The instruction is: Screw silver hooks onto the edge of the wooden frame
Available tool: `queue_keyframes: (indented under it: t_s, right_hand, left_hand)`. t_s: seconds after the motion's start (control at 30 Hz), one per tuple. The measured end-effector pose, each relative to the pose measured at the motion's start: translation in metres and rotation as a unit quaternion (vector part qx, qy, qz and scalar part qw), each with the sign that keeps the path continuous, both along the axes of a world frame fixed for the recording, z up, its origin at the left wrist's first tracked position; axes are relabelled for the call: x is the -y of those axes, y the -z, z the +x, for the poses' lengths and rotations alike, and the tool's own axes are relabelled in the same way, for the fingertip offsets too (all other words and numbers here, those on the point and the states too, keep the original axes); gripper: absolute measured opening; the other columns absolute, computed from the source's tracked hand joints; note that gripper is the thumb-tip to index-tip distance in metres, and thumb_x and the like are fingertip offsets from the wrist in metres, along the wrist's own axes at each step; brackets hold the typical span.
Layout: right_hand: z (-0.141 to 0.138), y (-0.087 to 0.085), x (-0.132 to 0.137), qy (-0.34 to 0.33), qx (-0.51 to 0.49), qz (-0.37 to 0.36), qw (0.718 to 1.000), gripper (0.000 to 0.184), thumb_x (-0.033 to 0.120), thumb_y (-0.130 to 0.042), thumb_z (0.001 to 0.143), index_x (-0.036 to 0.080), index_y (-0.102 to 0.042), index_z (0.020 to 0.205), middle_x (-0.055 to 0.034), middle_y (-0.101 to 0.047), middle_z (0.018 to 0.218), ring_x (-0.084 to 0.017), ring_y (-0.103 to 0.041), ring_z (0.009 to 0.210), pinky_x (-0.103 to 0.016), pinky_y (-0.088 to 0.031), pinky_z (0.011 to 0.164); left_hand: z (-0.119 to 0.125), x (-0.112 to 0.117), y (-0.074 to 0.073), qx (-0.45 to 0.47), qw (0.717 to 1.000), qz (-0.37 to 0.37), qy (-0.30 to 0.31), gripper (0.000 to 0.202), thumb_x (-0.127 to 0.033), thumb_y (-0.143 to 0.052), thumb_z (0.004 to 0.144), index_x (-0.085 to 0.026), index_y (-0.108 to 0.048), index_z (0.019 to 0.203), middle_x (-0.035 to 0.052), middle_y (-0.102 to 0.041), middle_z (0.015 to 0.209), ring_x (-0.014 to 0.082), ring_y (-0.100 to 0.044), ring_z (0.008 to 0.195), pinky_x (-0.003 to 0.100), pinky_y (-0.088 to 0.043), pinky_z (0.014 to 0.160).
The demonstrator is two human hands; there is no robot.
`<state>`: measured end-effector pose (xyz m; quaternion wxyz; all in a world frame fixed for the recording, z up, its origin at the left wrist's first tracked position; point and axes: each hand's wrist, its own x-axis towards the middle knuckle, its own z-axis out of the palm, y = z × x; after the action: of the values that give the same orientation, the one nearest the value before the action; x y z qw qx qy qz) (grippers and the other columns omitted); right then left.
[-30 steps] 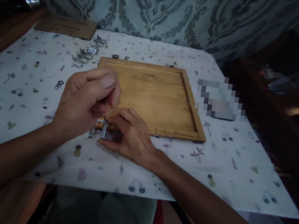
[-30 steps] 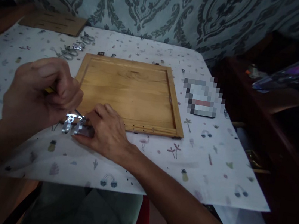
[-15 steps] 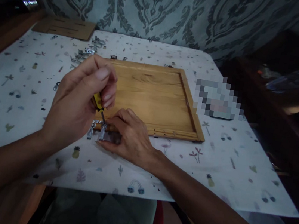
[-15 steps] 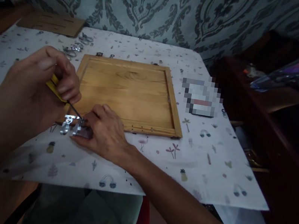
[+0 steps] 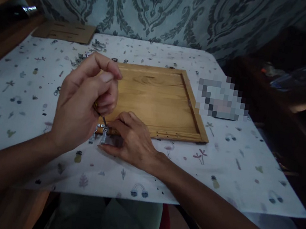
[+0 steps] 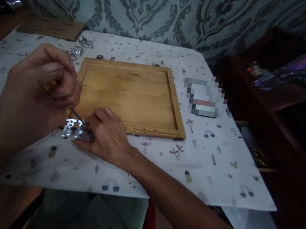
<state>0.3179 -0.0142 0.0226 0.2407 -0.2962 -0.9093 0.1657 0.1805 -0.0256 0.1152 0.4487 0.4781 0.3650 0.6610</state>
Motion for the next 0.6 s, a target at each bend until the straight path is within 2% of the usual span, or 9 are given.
queue_keyframes:
  t_s: [0.1, 0.23, 0.37, 0.47, 0.6]
  right_hand:
    - [-0.0007, 0.0002, -0.0002, 0.0, 0.0, -0.007, 1.0, 0.05, 0.061, -0.07, 0.085, 0.014, -0.072, 0.102, -0.0097, -0.063, 0.099, -0.024, -0.053, 0.091, -0.037, -0.043, 0.074]
    - [-0.0008, -0.0014, -0.0003, 0.004, 0.002, -0.011, 1.0, 0.052, 0.061, -0.07, 0.085, 0.012, -0.073, 0.103, -0.0103, -0.063, 0.099, -0.024, -0.053, 0.092, -0.037, -0.043, 0.075]
    - [-0.0007, -0.0009, -0.0005, 0.002, 0.0, -0.016, 1.0, 0.051, 0.062, -0.07, 0.085, 0.014, -0.072, 0.102, -0.0093, -0.062, 0.098, -0.024, -0.052, 0.091, -0.038, -0.044, 0.077]
    - [-0.0011, 0.0012, -0.0006, 0.002, -0.003, -0.017, 1.0, 0.054, 0.065, -0.068, 0.085, 0.013, -0.072, 0.101, -0.0093, -0.062, 0.097, -0.024, -0.052, 0.09, -0.038, -0.044, 0.076]
    - [-0.0016, 0.0025, -0.001, 0.0, -0.008, -0.016, 1.0, 0.054, 0.062, -0.072, 0.084, 0.012, -0.072, 0.104, -0.0103, -0.064, 0.099, -0.024, -0.054, 0.091, -0.038, -0.044, 0.077]
  left_hand:
    - [0.0007, 0.0009, 0.0005, -0.004, 1.0, 0.003, -0.003, 0.019, -0.025, -0.067, 0.086, -0.022, -0.063, 0.068, -0.0049, -0.028, 0.046, 0.0095, -0.02, 0.039, 0.028, -0.013, 0.039]
    - [-0.0011, 0.0014, 0.0015, -0.001, 1.0, 0.003, 0.002, 0.033, -0.045, -0.071, 0.09, -0.022, -0.06, 0.068, -0.0069, -0.023, 0.044, 0.009, -0.02, 0.036, 0.027, -0.012, 0.037]
    - [-0.0024, 0.0016, 0.0027, -0.012, 1.0, 0.008, 0.009, 0.035, -0.047, -0.069, 0.092, -0.022, -0.06, 0.069, -0.0073, -0.024, 0.043, 0.009, -0.02, 0.036, 0.028, -0.013, 0.037]
    - [-0.0027, 0.0026, 0.0036, -0.023, 1.0, 0.019, 0.0, 0.04, -0.051, -0.067, 0.093, -0.022, -0.06, 0.068, -0.0054, -0.029, 0.046, 0.01, -0.024, 0.039, 0.029, -0.017, 0.039]
    - [-0.0045, 0.0064, 0.0043, -0.062, 0.998, 0.016, -0.011, 0.049, -0.059, -0.062, 0.094, -0.022, -0.059, 0.063, -0.0002, -0.046, 0.057, 0.0138, -0.043, 0.05, 0.031, -0.035, 0.049]
